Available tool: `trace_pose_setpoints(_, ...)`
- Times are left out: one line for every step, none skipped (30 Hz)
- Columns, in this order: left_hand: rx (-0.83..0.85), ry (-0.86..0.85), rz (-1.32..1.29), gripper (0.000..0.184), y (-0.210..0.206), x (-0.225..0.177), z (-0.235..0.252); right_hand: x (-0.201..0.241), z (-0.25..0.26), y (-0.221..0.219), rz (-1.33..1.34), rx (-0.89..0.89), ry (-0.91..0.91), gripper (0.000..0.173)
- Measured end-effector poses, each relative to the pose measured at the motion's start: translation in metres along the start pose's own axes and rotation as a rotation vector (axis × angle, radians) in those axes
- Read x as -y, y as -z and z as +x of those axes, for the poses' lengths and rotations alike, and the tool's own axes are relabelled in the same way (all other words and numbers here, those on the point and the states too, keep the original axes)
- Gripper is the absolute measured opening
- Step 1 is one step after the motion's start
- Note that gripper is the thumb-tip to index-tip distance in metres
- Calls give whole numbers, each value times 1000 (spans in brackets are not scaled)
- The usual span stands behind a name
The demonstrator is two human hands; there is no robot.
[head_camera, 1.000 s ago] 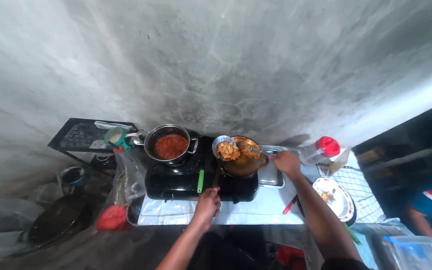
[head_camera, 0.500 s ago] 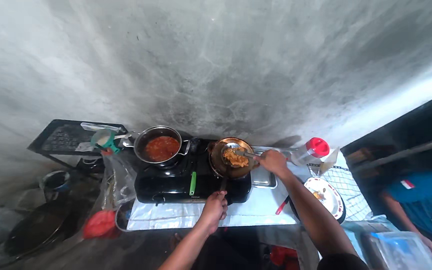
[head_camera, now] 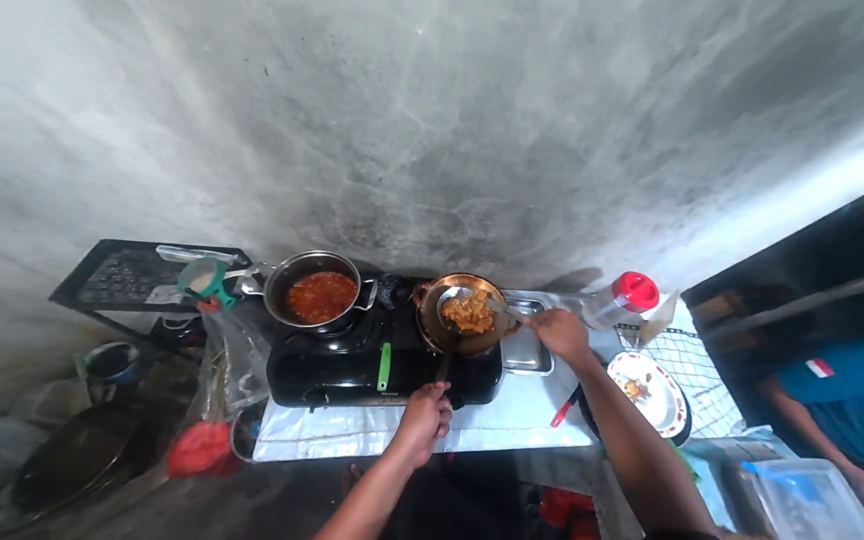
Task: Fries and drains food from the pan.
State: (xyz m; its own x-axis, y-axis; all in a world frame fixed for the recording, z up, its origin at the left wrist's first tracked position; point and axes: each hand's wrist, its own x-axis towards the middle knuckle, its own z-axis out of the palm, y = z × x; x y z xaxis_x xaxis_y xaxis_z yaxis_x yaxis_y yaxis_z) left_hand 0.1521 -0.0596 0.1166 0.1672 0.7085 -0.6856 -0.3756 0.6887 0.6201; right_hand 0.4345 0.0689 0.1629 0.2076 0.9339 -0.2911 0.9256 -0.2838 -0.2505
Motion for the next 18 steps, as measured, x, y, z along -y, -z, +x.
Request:
trace_pose_setpoints(1,-1,-1,33,0,0,0,6,-8,4,-60,-39,14,47)
trace_pose_setpoints(1,-2,-2,33,-1,-1,-1,10,-14,8,-118,-83,33,47)
trace_pose_setpoints(3,-2,-3,34,-1,-2,-1,14,-20,10,-166,-128,54,47)
trace_pose_setpoints(4,-1,-4,34,-2,-2,-1,17,-24,12,-199,-169,71,47)
trace_pose_setpoints(3,-1,-2,33,-2,-3,0,19,-26,14,-217,-206,80,46)
trace_pose_setpoints(5,-3,-3,33,-2,-4,-1,21,-26,17,-211,-229,79,45)
trace_pose_setpoints(7,-5,-4,33,-1,-5,-1,22,-26,20,-191,-235,71,45)
trace_pose_setpoints(11,-6,-2,33,-1,-5,-1,24,-24,22,-164,-234,70,46)
trace_pose_setpoints(15,-9,3,33,-1,-6,-1,26,-23,24,-133,-216,70,47)
trace_pose_setpoints(19,-11,5,33,-1,-6,-2,29,-21,24,-98,-189,76,48)
trace_pose_setpoints(20,-11,6,33,-1,-6,-2,33,-20,22,-67,-157,85,48)
trace_pose_setpoints(20,-10,7,33,-1,-5,-2,37,-20,18,-40,-125,95,48)
trace_pose_setpoints(23,-9,9,33,-2,-5,-2,40,-21,12,-26,-102,106,47)
trace_pose_setpoints(25,-9,11,33,-2,-4,-2,44,-22,6,-32,-81,115,46)
trace_pose_setpoints(27,-9,12,33,-3,-4,-2,49,-24,0,-52,-63,117,45)
trace_pose_setpoints(27,-8,13,33,-3,-5,-3,52,-27,-5,-85,-49,117,45)
trace_pose_setpoints(29,-8,11,33,-4,-5,-3,54,-28,-10,-117,-42,117,45)
trace_pose_setpoints(28,-9,7,33,-3,-5,-3,55,-30,-14,-142,-44,118,46)
